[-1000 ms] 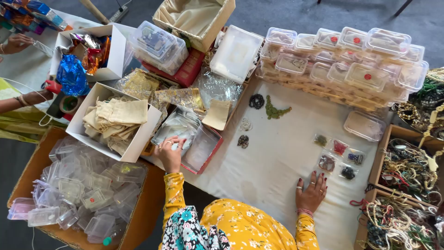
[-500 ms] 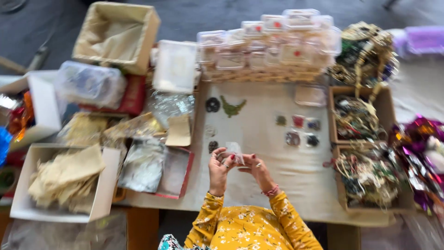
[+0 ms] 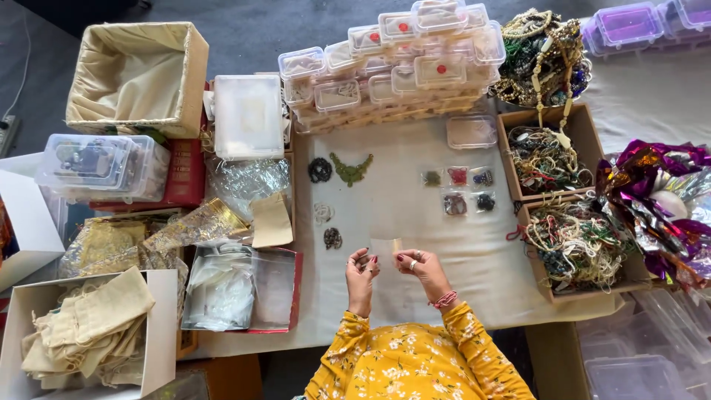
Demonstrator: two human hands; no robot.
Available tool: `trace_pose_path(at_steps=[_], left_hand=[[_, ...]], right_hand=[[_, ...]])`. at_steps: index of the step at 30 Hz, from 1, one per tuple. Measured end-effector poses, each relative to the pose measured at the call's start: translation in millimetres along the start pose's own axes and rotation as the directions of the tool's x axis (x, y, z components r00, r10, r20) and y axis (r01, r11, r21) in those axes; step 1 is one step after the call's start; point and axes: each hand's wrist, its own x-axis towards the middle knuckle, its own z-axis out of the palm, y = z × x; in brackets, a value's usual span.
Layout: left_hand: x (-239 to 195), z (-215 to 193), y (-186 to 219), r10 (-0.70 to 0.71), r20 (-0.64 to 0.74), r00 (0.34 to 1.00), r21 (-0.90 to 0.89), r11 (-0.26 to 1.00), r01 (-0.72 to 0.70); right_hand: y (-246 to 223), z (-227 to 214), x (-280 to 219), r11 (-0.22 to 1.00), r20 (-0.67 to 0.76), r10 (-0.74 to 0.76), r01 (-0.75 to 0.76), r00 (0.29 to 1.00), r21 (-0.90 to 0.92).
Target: Sorting and packaging jewelry components into small plastic bags and boxes.
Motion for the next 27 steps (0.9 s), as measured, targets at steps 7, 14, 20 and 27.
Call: trace_pose_path(at_steps=[7,14,20,27], left_hand=[[-41,18,27,0.342,0.039,0.939,0.466,0.825,-0.32],[-69,32,49,0.221,0.24,0.945,0.456,0.834,-0.311],[-66,33,48,0.164,0.23,0.959,0.424,0.87,-0.25],[-68,17,44,0.152,0.24,0.959,0.421,0.874,-0.244]], right_hand=[[32,-16,-7,0.993,-0.172,-0.072,0.054,0.982,-0.107],[31,-1,-23,0.962,-0.184,-0.185,0.139,0.965,-0.237],[26,3,-26,0.918,-0.174,-0.233,0.157,0.957,-0.364],[29,7,-37,0.865,-0.047,-0.286,0.236,0.957,-0.443]])
